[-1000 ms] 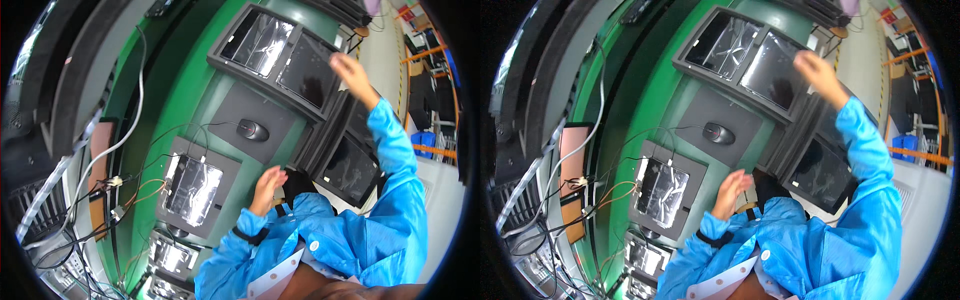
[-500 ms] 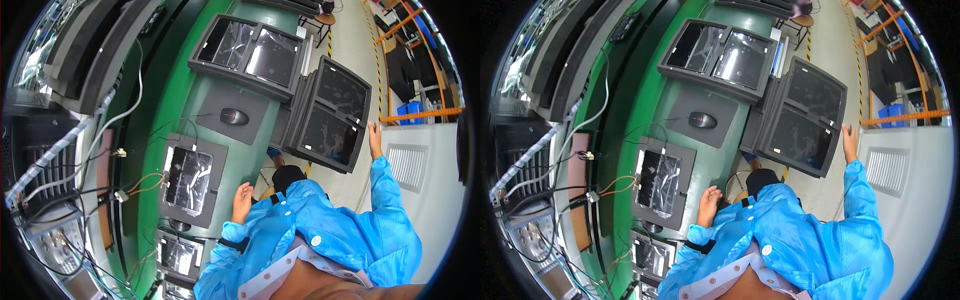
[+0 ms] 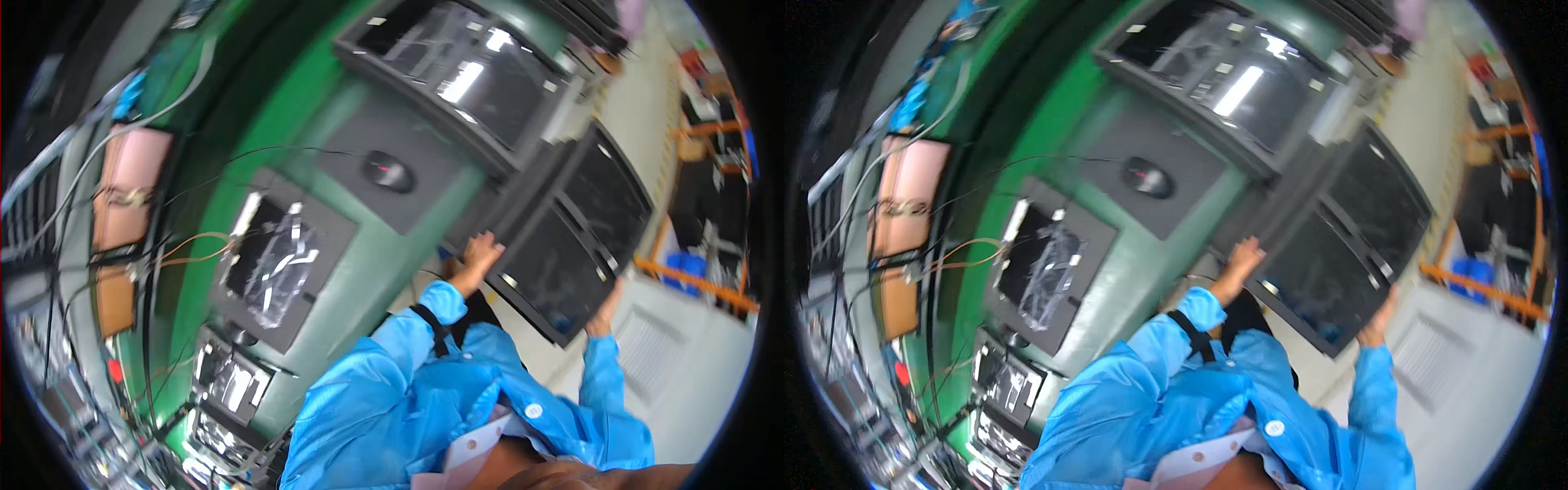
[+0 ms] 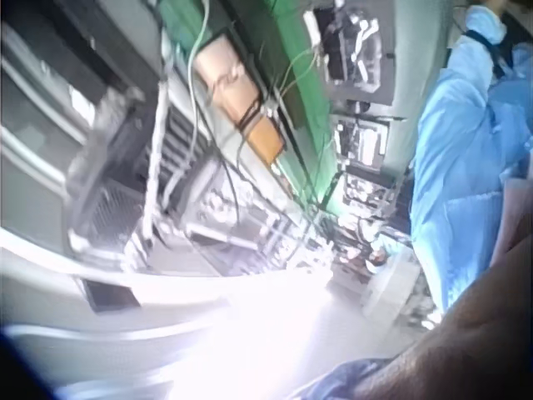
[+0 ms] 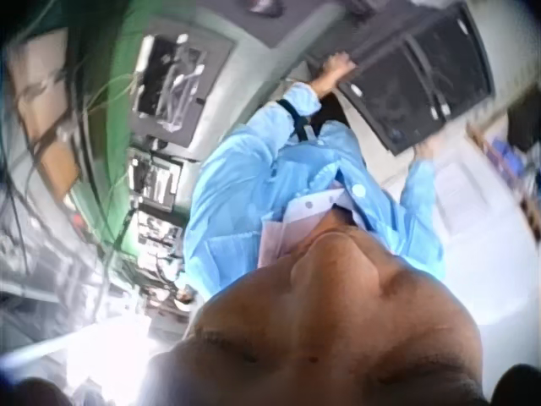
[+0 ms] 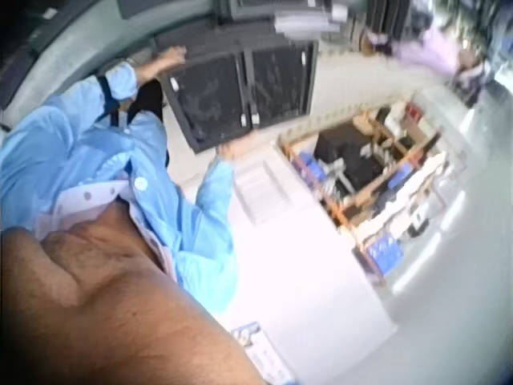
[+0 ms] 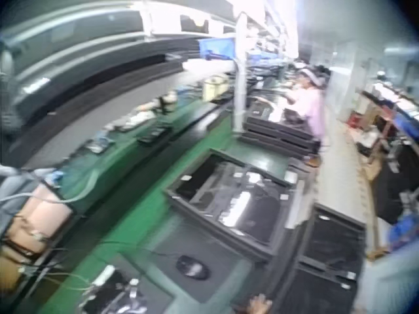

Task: Inspecting and assembling tablet screens and components on an electronics manufacturing line.

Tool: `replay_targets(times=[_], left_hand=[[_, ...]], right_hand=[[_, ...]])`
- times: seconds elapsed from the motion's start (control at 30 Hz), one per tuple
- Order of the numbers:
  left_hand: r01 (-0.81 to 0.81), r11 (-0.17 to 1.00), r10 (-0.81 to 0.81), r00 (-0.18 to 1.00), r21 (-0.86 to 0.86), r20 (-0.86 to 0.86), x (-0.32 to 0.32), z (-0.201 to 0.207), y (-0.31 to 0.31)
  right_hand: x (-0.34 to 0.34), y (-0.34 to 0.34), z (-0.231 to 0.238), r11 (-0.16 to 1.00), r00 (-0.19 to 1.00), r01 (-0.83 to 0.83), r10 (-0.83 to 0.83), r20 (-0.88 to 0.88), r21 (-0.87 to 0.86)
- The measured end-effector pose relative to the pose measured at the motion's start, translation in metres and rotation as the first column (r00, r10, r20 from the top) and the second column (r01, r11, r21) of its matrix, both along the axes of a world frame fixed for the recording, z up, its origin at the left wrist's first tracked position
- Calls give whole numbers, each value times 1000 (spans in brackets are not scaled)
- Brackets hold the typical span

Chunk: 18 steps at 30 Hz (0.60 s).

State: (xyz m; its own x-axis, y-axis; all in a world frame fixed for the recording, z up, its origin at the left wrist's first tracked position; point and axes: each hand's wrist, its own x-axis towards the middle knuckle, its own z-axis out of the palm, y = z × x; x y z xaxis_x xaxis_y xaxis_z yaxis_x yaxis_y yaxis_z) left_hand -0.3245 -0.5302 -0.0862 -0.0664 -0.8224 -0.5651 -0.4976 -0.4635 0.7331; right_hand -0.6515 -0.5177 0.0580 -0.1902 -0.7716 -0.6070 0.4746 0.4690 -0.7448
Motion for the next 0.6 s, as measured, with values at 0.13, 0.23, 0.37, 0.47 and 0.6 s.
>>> replay_targets(times=[0.13,0.23,0.37,0.47,0.6], left_hand=[[49,724,-155,983,-688,-93,-8,-52,44],[-376,924,351,775,64,-526,14,28,58],[-468,883,290,574,-16,-765,71,65,128],[-396,869,163,796,-297,-583,119,98,194],[-417,538,437,881,-733,-181,166,99,286]], right_hand=[[-18,-1,14,990,994,99,-102,30,100],[-10,-29,33,932,786,-8,-218,-578,-363],[112,3,81,686,474,-533,-241,-847,-494],[236,62,62,135,545,-837,121,-830,-530],[378,120,-4,-596,514,-690,-4,-858,-410]])
